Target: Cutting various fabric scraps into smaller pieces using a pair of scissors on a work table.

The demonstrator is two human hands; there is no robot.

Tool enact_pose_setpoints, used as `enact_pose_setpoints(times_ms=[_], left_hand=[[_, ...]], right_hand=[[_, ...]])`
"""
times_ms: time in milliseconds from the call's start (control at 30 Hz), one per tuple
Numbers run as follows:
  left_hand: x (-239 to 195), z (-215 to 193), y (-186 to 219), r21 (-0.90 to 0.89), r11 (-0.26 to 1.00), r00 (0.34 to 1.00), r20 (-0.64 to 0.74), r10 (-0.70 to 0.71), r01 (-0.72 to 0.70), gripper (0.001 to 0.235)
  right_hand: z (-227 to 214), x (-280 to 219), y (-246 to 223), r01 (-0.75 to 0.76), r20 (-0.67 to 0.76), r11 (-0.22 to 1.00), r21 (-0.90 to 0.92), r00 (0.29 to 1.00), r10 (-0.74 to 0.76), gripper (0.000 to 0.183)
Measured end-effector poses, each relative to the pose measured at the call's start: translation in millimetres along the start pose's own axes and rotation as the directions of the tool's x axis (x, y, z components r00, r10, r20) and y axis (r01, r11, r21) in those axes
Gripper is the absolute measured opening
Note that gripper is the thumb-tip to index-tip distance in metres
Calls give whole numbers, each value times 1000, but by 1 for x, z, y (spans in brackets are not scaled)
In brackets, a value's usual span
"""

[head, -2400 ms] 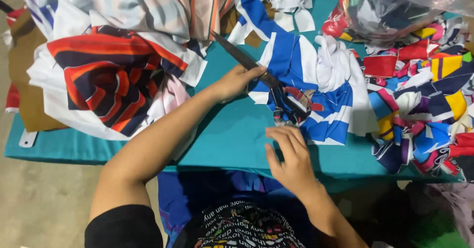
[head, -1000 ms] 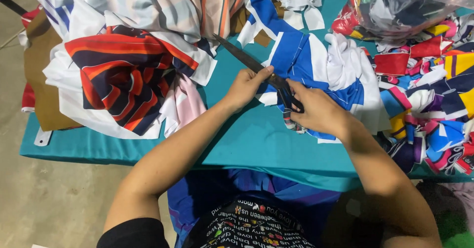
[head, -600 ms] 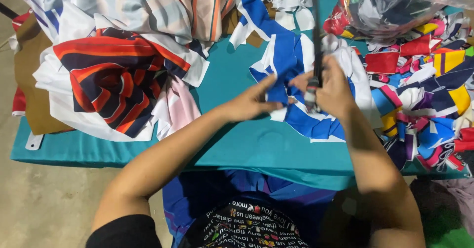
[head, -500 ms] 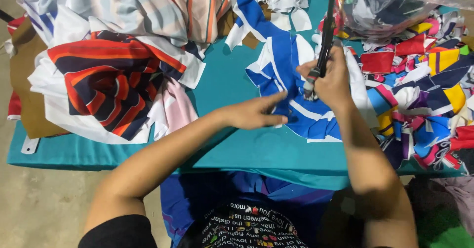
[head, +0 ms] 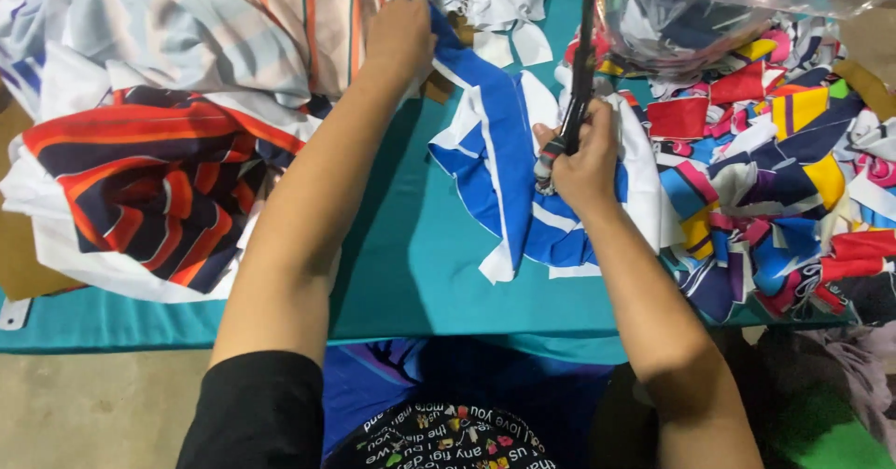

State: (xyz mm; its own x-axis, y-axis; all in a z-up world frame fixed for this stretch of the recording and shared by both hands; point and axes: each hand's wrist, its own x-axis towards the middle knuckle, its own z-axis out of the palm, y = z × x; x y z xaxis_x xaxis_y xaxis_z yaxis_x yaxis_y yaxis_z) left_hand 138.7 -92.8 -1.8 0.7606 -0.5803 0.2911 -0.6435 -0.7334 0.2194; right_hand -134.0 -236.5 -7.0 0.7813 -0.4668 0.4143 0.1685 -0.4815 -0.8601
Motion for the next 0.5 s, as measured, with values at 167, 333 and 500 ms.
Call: enact_pose_setpoints(times_ms=[167,333,500], left_hand=[[-5,48,-46,146,985,994,-41,100,-93,9],[26,-24,23,132,982,985,121,119,-135,16],[25,-24,42,96,979,945,294,144,-179,29]], right_hand=[[0,1,-19,44,-31,996,-75,998,-46,47],[4,4,-33,52,-63,985,-162,996,-63,40],[2,3,-27,26,-58,984,-178,998,-37,42]])
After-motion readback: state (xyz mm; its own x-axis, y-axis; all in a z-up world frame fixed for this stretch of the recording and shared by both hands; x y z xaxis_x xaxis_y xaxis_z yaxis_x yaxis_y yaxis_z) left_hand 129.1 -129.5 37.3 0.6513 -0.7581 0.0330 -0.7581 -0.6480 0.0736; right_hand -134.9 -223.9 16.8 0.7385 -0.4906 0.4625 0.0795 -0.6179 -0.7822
